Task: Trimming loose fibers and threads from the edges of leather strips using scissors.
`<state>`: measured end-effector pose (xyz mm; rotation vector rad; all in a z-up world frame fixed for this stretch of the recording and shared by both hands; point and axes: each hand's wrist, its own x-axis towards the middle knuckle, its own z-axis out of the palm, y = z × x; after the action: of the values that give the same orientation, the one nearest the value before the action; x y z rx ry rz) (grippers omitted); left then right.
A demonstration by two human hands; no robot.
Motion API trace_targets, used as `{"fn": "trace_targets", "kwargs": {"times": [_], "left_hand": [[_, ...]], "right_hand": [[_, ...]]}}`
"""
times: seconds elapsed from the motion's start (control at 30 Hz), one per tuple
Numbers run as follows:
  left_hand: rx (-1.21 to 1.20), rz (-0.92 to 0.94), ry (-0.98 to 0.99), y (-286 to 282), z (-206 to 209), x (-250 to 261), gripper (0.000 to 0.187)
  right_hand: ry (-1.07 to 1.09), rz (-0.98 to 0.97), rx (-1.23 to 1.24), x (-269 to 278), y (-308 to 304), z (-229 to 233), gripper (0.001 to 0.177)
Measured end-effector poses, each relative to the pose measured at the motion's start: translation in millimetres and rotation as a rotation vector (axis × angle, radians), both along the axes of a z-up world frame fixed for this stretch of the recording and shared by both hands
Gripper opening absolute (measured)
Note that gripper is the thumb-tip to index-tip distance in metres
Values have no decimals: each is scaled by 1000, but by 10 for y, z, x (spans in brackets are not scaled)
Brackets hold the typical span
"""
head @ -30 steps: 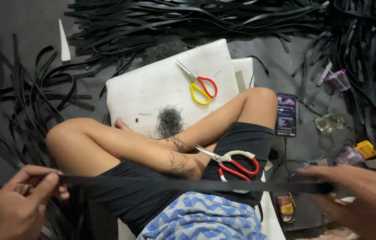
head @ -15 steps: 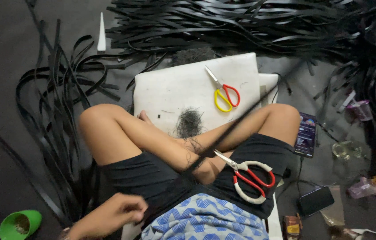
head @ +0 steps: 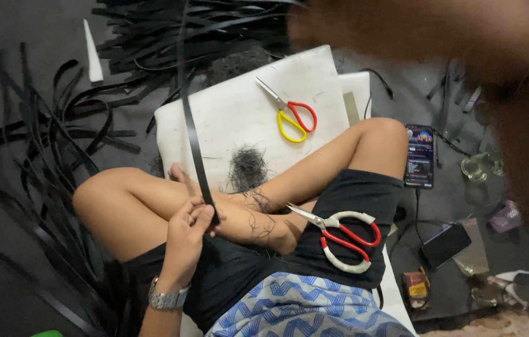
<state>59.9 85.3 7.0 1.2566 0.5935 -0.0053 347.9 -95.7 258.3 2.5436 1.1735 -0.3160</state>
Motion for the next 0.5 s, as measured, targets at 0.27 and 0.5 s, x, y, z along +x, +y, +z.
{"fn": "trace_targets", "kwargs": {"times": [0.27, 0.5], "left_hand": [[-74, 37, 39, -215, -212, 38, 18], [-153, -9, 11, -516, -242, 14, 19]], "right_hand": [[216, -59, 123, -1471, -1584, -2330, 25], [93, -180, 312, -2287, -1620, -2425, 73]]}}
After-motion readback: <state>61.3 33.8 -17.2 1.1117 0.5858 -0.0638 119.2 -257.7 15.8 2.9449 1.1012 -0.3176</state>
